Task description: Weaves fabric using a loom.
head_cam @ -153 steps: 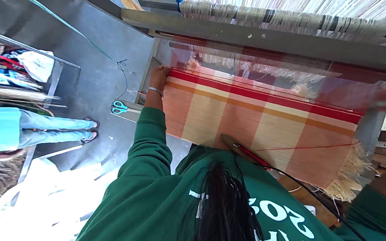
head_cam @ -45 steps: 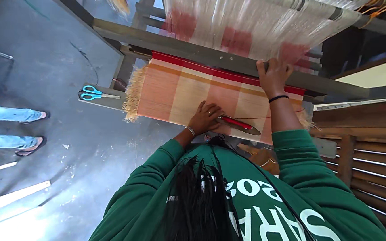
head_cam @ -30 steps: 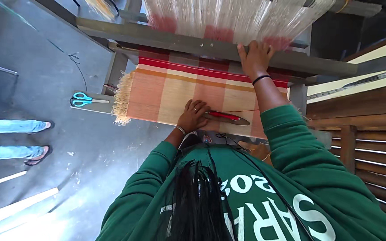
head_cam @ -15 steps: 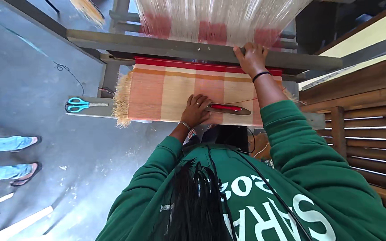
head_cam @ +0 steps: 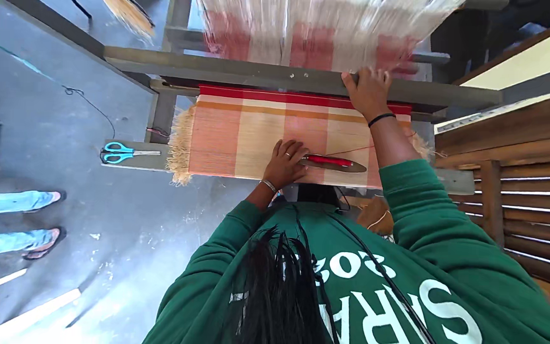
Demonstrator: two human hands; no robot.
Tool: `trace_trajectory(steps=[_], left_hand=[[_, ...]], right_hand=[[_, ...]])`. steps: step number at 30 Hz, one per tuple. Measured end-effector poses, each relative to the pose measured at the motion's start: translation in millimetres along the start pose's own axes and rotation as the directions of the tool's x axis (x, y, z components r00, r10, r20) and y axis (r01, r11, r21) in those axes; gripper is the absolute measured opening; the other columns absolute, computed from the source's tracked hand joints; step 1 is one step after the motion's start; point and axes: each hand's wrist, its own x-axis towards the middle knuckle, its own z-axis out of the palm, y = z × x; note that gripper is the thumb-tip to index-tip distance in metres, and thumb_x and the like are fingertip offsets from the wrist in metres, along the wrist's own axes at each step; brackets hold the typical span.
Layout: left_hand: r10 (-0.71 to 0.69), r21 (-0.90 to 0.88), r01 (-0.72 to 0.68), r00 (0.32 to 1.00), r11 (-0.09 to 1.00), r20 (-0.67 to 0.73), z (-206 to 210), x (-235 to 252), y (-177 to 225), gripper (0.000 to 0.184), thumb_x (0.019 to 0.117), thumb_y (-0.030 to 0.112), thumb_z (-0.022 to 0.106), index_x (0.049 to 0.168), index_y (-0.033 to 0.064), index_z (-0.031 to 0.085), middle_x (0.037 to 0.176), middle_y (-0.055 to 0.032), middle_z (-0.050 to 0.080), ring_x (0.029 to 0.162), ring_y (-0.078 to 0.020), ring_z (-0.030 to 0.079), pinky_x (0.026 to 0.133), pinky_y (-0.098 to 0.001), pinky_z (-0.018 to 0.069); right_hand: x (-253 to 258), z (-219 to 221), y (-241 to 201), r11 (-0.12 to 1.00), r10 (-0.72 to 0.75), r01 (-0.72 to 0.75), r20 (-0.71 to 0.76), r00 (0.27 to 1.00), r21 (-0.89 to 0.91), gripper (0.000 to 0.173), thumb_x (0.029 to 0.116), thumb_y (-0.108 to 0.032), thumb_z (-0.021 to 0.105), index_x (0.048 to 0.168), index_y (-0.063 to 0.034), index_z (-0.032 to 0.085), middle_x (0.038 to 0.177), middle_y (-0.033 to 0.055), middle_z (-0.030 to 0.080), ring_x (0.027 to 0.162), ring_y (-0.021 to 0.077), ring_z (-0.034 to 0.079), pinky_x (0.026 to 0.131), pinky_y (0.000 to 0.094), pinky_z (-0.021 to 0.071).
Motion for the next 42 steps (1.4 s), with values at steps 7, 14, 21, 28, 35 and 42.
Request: trace_trajectory(steps=[7, 14, 21, 28, 35, 42], left_hand=[[0.033, 0.062, -0.031, 0.999, 0.998, -0.033, 3, -1, -4, 0.051, 0.0962, 0.049, 0.062, 0.140, 0.0231, 0.062, 0.151, -0.0097, 0.053, 0.145, -0.0310, 0.044, 0.122, -0.0586, 0.0251], [0.053, 0.083, -0.050, 0.998, 0.995, -0.032, 3, -2, -3, 0.051, 0.0968, 0.049, 0.062, 0.140, 0.0225, 0.062, 0.152, -0.0098, 0.052, 0.145, -0.0312, 0.043, 0.122, -0.0589, 0.0240], [0.055, 0.080, -0.053, 0.998, 0.995, -0.031, 4, -3, -1, 0.052, 0.0967, 0.049, 0.062, 0.141, 0.0224, 0.061, 0.153, -0.0089, 0.052, 0.146, -0.0307, 0.043, 0.123, -0.0577, 0.0248], [0.041, 0.076, -0.039, 0.999, 0.996, -0.034, 0, -4, 5, 0.051, 0.0962, 0.046, 0.064, 0.139, 0.0200, 0.062, 0.148, -0.0098, 0.055, 0.144, -0.0314, 0.045, 0.122, -0.0580, 0.0254], [0.028, 0.037, -0.026, 0.997, 0.999, -0.065, 4, 4, -6, 0.049, 0.0988, 0.045, 0.061, 0.141, 0.0187, 0.060, 0.147, -0.0053, 0.057, 0.142, -0.0272, 0.047, 0.121, -0.0548, 0.0290], [-0.071, -0.001, 0.071, 0.994, 0.997, -0.083, 3, 30, -6, 0.050, 0.0969, 0.043, 0.063, 0.141, 0.0202, 0.058, 0.137, -0.0094, 0.061, 0.129, -0.0326, 0.054, 0.107, -0.0603, 0.0360]], right_hand=[[4, 16, -5, 0.999, 0.013, -0.022, -0.174, 0.985, -0.047, 0.079, 0.1027, -0.068, 0.031, 0.124, -0.0002, 0.064, 0.128, 0.0238, 0.065, 0.133, 0.0454, 0.051, 0.119, 0.0676, 0.0195], [58, 9, -2, 0.999, 0.003, -0.009, -0.157, 0.988, -0.037, 0.086, 0.1011, -0.072, 0.027, 0.131, 0.0013, 0.061, 0.136, 0.0256, 0.061, 0.136, 0.0458, 0.048, 0.120, 0.0668, 0.0168], [34, 0, -2, 1.000, 0.028, -0.028, -0.038, 0.999, 0.000, 0.089, 0.1015, -0.072, 0.025, 0.140, 0.0029, 0.055, 0.145, 0.0283, 0.053, 0.143, 0.0469, 0.041, 0.121, 0.0675, 0.0137], [-7, 0, -2, 0.999, 0.040, -0.041, 0.020, 0.999, 0.019, 0.089, 0.1015, -0.071, 0.028, 0.137, 0.0056, 0.055, 0.143, 0.0300, 0.054, 0.142, 0.0497, 0.040, 0.120, 0.0698, 0.0135], [-64, -24, 29, 0.912, -0.238, 0.253, -0.084, 0.968, 0.323, 0.068, 0.1022, -0.050, 0.053, 0.148, 0.0002, 0.046, 0.155, 0.0222, 0.044, 0.146, 0.0375, 0.039, 0.121, 0.0536, 0.0330], [-152, 17, 90, 0.934, 0.124, -0.176, 0.180, 0.976, 0.311, 0.069, 0.0909, -0.050, 0.074, 0.145, -0.0114, 0.056, 0.138, 0.0283, 0.054, 0.126, 0.0473, 0.053, 0.102, 0.0644, 0.0463]])
